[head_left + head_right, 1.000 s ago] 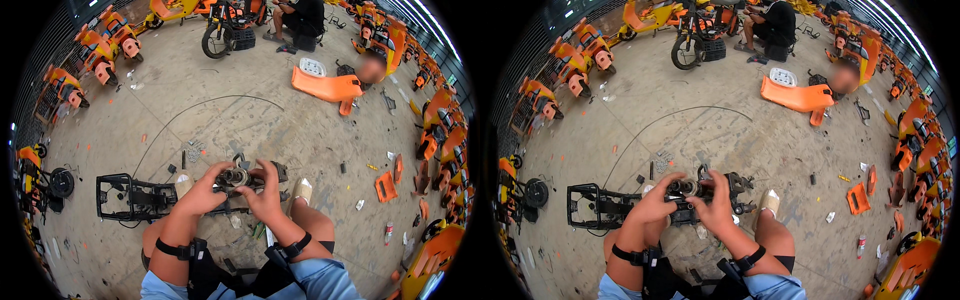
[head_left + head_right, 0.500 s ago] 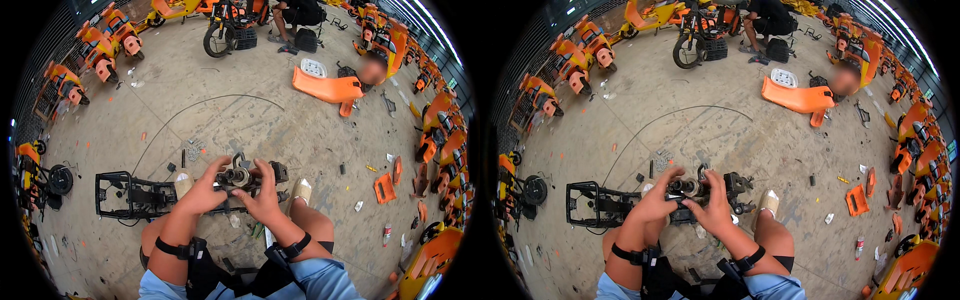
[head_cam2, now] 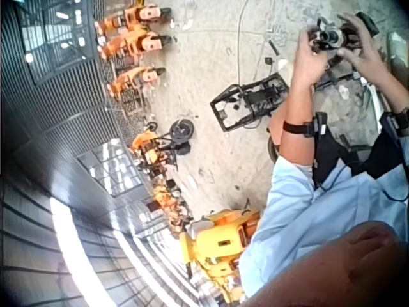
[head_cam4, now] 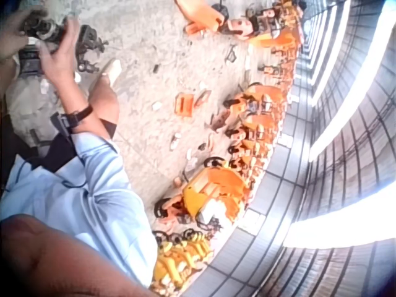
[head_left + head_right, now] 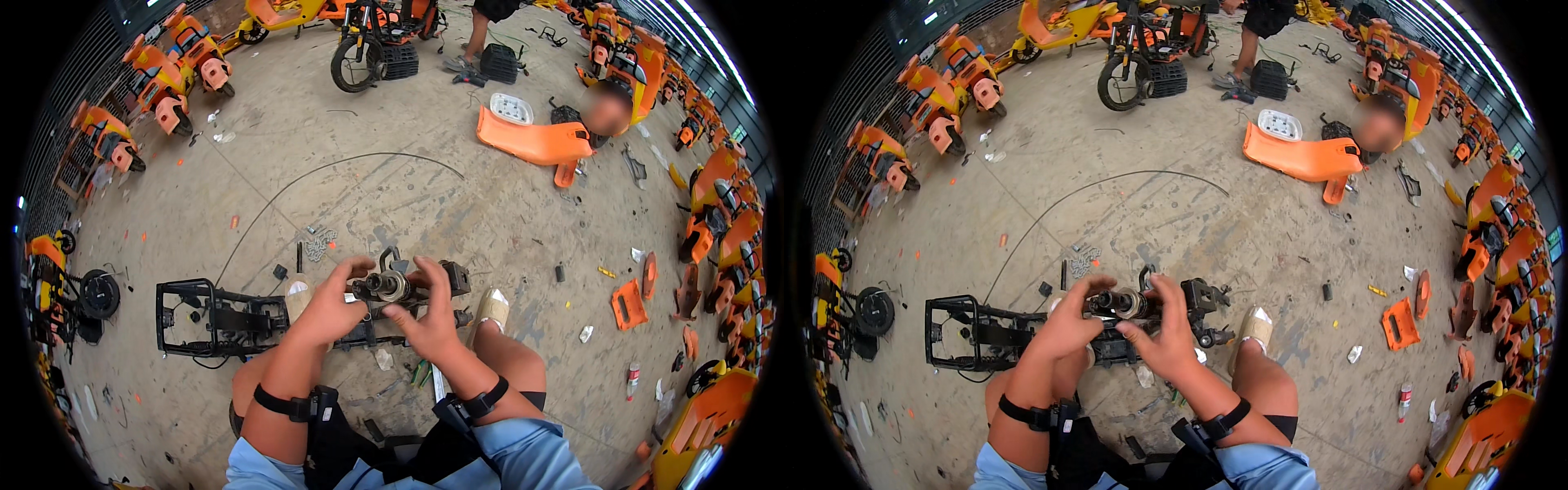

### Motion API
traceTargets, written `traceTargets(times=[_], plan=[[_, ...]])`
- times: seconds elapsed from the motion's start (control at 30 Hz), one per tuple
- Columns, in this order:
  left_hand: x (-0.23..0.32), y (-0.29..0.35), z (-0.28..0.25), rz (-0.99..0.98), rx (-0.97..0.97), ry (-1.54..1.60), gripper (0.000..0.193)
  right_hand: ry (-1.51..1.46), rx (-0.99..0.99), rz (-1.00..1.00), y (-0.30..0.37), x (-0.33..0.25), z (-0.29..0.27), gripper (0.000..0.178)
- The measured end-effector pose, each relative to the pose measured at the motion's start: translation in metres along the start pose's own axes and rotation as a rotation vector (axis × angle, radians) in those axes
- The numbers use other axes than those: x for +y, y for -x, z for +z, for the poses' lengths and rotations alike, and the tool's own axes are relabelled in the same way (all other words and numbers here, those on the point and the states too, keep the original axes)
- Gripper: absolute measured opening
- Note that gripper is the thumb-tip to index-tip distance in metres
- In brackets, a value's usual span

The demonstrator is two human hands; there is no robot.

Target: The person uses a wrench to tighten a bolt on a metal component and then fits a circular rubber or plastic seal onto the same part.

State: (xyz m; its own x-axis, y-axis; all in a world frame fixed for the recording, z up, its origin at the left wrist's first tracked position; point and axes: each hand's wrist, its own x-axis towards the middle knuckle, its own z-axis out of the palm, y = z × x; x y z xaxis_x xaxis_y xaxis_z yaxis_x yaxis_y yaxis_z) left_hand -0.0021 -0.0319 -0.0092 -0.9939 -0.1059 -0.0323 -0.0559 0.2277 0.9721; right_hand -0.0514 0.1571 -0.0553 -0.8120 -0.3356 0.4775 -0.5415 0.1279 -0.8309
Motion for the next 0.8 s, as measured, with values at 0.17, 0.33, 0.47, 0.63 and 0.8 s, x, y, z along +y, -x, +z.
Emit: traceTargets(times=[0.17, 0.33, 0.47, 0.63, 0.8], plan=[[-0.009, -0.004, -0.009, -0.130, -0.070, -0.021, 0.061, -0.365, 0.028, 0.320, 0.002, 0.015, 0.000, 0.080], [0.011, 0.001, 0.004, 0.029, -0.041, -0.051, 0.062, 0.014, -0.015, 0.022, -0.001, 0.001, -0.001, 0.070], [-0.002, -0.004, -0.011, -0.148, -0.063, -0.014, 0.063, -0.158, -0.004, 0.147, 0.006, 0.016, -0.001, 0.078], [0.006, 0.002, -0.002, -0.014, -0.099, -0.031, 0.065, -0.164, 0.016, 0.157, 0.003, 0.004, -0.001, 0.074], [0.007, 0.000, -0.002, -0.102, 0.041, 0.013, 0.068, -0.103, 0.004, 0.132, 0.004, 0.007, -0.002, 0.080]])
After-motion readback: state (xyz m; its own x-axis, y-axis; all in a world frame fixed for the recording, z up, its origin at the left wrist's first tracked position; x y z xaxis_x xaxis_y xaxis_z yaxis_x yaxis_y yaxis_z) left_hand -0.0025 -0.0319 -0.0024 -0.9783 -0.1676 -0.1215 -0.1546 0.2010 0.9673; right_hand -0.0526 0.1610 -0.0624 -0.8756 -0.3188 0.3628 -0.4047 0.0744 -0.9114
